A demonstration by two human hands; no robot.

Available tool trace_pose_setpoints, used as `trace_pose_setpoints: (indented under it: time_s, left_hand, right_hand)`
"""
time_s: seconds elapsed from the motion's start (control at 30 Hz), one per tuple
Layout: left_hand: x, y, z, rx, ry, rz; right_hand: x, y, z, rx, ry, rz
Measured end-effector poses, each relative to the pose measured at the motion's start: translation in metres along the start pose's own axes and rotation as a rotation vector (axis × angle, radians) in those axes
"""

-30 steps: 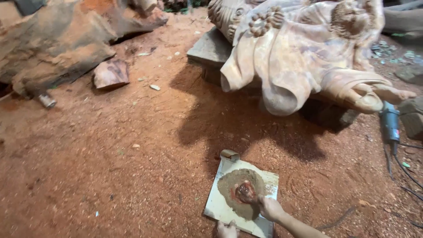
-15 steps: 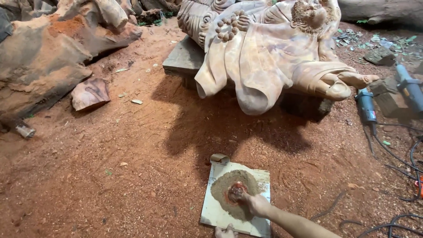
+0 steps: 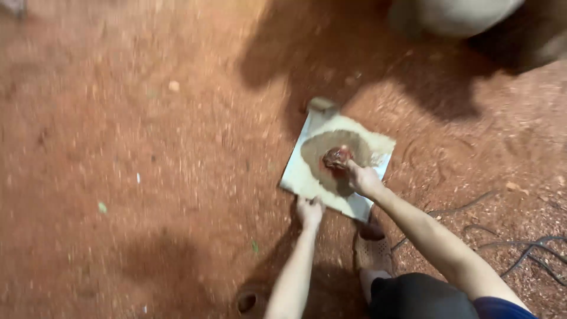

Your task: Mixing wood filler or resin with sawdust on a piece of cardboard using a small stick

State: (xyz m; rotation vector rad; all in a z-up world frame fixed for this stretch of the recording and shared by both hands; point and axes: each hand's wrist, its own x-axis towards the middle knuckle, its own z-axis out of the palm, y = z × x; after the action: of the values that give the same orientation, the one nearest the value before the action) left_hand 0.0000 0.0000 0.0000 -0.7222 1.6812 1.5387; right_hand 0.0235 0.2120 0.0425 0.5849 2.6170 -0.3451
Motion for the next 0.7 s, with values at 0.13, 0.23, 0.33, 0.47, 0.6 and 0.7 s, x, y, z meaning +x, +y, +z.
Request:
trace_pose_setpoints:
  time_s: [0.13, 0.23, 0.33, 0.47, 0.6, 0.7]
  left_hand:
    - [0.013, -0.025, 0.0, 0.146, 0.083, 0.076]
    - [0.004, -0.011, -0.005, 0.128, 0.053, 0.098]
    - [-0.007, 0.002, -0.008, 0.054, 0.007, 0.071]
    - [-0.012, 0.012, -0.008, 0.053, 0.023, 0.086]
    - [-0.009, 0.007, -0.008, 0.031, 0.028, 0.076]
    - [-0.011, 0.012, -0.011, 0.053, 0.019, 0.072]
  right_hand:
    - [-0.024, 0.007, -0.003, 0.129, -0.016, 0.013]
    - [-0.01, 0.063, 0.029, -0.121, -0.013, 0.064]
    - [-0.003, 0.047, -0.001, -0.195, 0.235, 0.002]
    - [0.034, 0.043, 0.024, -0.208, 0.404, -0.123]
    - [-0.006, -0.009, 0.004, 0.068, 0.208, -0.173]
    - [-0.029, -0.007, -0.01, -0.024, 0.162, -0.124]
